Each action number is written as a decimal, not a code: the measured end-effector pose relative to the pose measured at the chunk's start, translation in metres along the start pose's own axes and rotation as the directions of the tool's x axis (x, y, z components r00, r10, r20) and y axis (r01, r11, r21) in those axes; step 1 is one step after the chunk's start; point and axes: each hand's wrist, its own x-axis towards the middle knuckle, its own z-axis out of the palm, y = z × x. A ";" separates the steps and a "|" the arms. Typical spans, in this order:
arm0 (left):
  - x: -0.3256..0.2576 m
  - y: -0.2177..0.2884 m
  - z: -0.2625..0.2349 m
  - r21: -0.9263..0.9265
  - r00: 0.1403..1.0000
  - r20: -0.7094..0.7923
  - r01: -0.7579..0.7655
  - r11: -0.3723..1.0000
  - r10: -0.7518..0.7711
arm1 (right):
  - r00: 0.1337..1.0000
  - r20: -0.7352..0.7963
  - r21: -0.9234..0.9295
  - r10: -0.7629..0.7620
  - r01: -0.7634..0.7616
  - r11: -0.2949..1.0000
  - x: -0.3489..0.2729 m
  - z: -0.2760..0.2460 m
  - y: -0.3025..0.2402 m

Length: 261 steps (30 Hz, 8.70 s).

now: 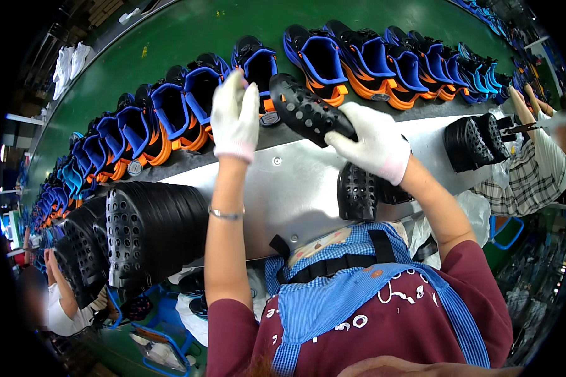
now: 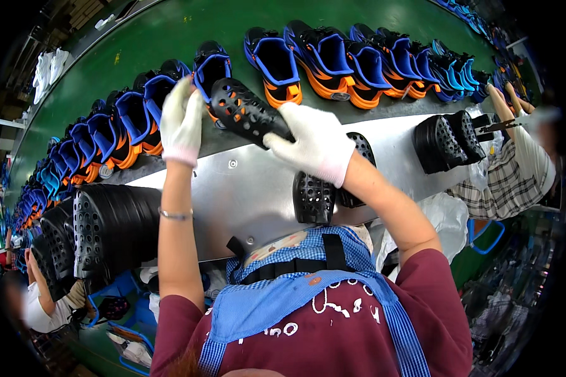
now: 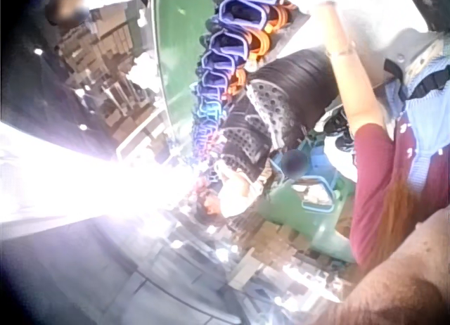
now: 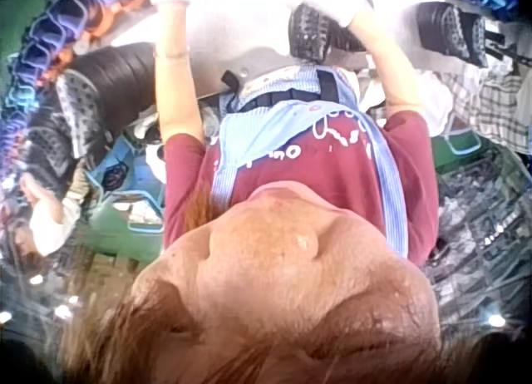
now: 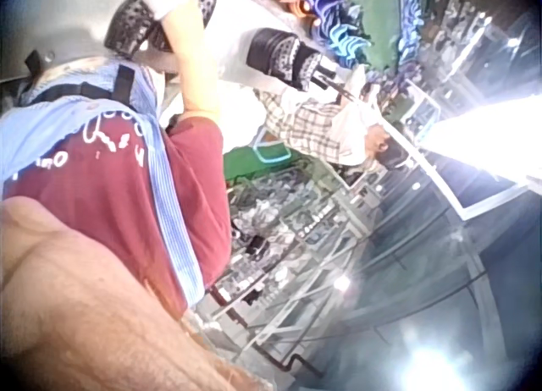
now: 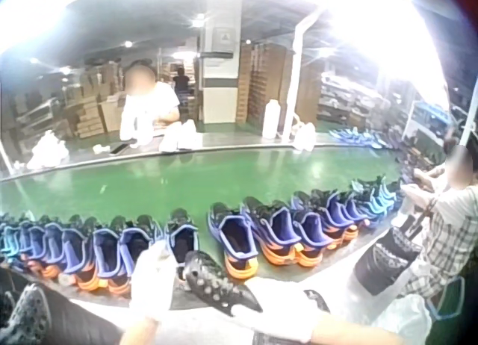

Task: The person inserts black shoe insoles into a row of blue and orange athletic shoes on a factory assembly line. They pick up insoles from a nearby pile, place them into the shoes, and then move the completed shoes aside.

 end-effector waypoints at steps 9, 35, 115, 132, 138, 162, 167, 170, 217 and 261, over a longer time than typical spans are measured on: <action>0.103 -0.047 0.006 0.415 0.935 0.206 -0.352 0.839 0.290 | 0.976 0.204 0.019 -0.075 0.073 0.997 0.069 -0.008 0.008; -0.015 -0.016 0.015 0.346 0.924 0.375 -0.220 0.912 0.080 | 0.861 0.501 -0.439 0.086 0.167 0.883 0.200 0.089 -0.026; -0.105 0.037 0.077 0.077 0.811 0.585 -0.036 0.996 -0.015 | 0.995 -0.014 -0.109 0.096 -0.096 0.989 -0.150 -0.059 0.112; -0.113 0.029 0.070 -0.682 0.829 0.525 0.545 0.488 -0.191 | 0.986 -0.026 0.073 -0.163 0.164 0.984 -0.074 -0.003 0.036; -0.091 0.028 0.069 -0.758 0.846 0.485 0.532 0.377 -0.220 | 0.984 -0.070 -0.147 -0.163 0.151 0.977 -0.040 0.006 0.034; 0.015 -0.038 0.091 0.400 0.889 0.456 -0.234 0.886 0.029 | 0.877 0.469 -0.556 0.102 0.204 0.806 0.185 0.032 0.018; 0.043 -0.018 0.094 0.563 0.611 0.623 0.083 0.822 -0.488 | 0.937 0.348 -0.529 0.039 0.162 0.833 0.175 0.068 0.024; 0.053 -0.002 0.093 0.656 0.513 0.636 0.035 0.754 -0.577 | 0.958 0.285 -0.465 0.028 0.112 0.878 0.186 0.082 0.039; -0.047 -0.009 0.040 0.521 0.946 0.239 -0.316 0.793 0.220 | 0.948 0.304 -0.329 -0.098 0.201 0.923 -0.128 0.022 0.097; 0.082 -0.040 0.128 0.366 0.937 0.081 -0.346 0.864 0.340 | 0.953 0.303 -0.181 0.004 0.054 0.982 0.106 -0.051 0.111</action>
